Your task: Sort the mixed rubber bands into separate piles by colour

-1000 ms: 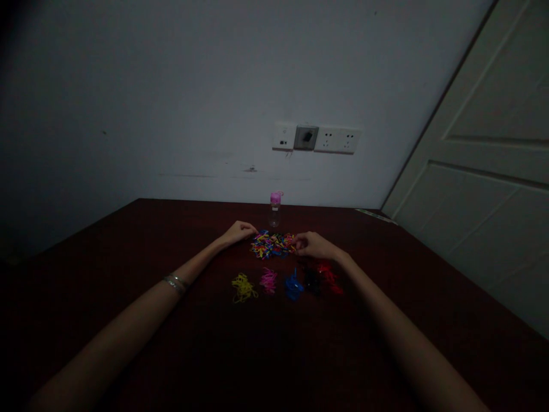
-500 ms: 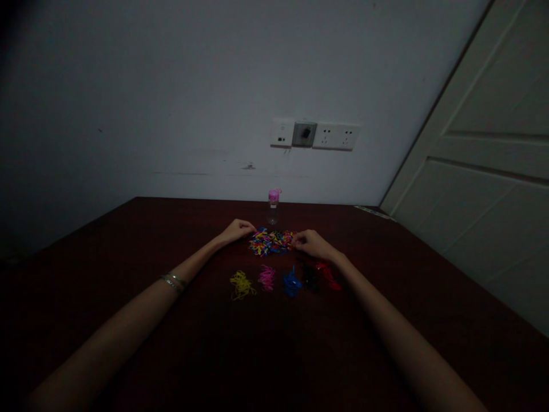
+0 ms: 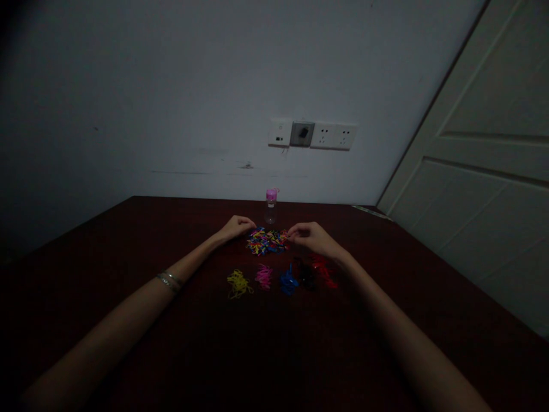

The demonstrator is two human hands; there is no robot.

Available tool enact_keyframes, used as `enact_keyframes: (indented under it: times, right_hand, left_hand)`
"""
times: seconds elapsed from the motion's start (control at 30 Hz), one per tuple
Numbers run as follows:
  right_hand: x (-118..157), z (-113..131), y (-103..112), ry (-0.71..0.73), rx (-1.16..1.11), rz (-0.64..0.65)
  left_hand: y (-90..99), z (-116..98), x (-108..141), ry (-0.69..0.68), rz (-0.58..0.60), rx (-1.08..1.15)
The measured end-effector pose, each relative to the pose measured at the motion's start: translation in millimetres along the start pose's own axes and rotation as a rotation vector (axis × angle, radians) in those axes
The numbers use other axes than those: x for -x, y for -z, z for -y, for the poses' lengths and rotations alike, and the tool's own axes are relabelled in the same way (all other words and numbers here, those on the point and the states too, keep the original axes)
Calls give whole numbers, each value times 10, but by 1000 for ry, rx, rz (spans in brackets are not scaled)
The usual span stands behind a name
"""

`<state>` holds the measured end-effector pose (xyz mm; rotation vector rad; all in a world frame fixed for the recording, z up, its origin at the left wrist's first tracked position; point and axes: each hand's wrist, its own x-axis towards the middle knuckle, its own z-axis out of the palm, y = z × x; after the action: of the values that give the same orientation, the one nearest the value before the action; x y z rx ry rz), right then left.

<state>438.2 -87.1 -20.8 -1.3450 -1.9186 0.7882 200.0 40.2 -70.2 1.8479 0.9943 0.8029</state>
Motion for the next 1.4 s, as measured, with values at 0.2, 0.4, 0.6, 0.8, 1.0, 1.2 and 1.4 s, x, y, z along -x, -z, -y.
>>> enact_keyframes:
  times: [0.2,0.4,0.6,0.8,1.0,1.2,1.4]
  right_hand:
    - [63,356,-516,184,88,124]
    - [204,493,-898,416,312,193]
    - [164,445,-830,432,280,162]
    - [22,195,-451,239,190,-23]
    - [-21,-71,-183,99,118,-125]
    - [-37,-214,-83,44,146,-132]
    - [-42,-303,-58,35,148,-127]
  left_hand:
    - [156,-165,-44,-145,96,-132]
    - [350,-346,10,-87,445,-426]
    - [298,-311,56,5,621,-595]
    - [186,-329,76,-50,585,-721]
    - [147,-344,100,-52,546,-758]
    - [143,-308,78,-62,534,-760]
    - [201,-252,34,-44,551,-729]
